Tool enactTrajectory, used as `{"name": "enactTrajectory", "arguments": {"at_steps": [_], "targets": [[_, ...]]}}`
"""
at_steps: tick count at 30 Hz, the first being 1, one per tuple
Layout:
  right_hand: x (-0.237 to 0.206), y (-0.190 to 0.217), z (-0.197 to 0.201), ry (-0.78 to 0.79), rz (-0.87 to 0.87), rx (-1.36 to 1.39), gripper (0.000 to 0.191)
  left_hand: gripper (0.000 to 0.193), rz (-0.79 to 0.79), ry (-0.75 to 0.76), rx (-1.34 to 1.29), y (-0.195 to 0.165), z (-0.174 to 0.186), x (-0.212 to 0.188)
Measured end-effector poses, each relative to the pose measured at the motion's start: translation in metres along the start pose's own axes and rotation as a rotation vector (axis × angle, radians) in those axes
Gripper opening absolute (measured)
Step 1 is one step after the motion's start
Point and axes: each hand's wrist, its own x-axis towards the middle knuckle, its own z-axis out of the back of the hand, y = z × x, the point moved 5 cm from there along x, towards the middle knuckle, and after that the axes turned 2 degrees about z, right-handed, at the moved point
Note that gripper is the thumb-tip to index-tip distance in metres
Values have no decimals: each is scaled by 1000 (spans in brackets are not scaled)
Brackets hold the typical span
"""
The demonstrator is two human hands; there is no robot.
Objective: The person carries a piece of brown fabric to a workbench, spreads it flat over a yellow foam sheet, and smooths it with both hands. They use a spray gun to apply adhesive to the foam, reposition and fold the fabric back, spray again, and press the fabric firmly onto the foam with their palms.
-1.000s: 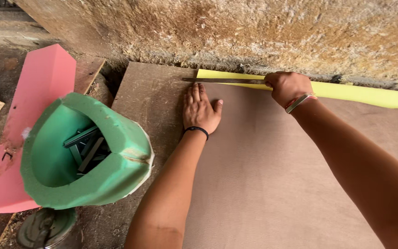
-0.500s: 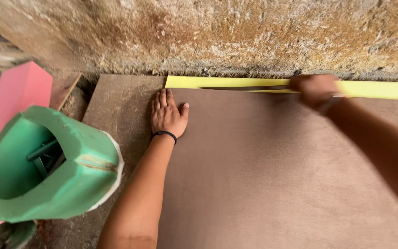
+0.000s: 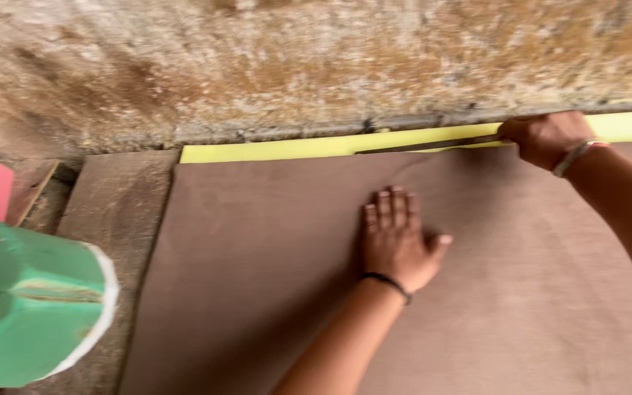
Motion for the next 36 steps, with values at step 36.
{"name": "enactTrajectory", "arguments": {"at_steps": [36], "targets": [[-271, -456, -55, 277, -87, -101, 33, 92, 296, -51, 357, -328, -138, 35]]}}
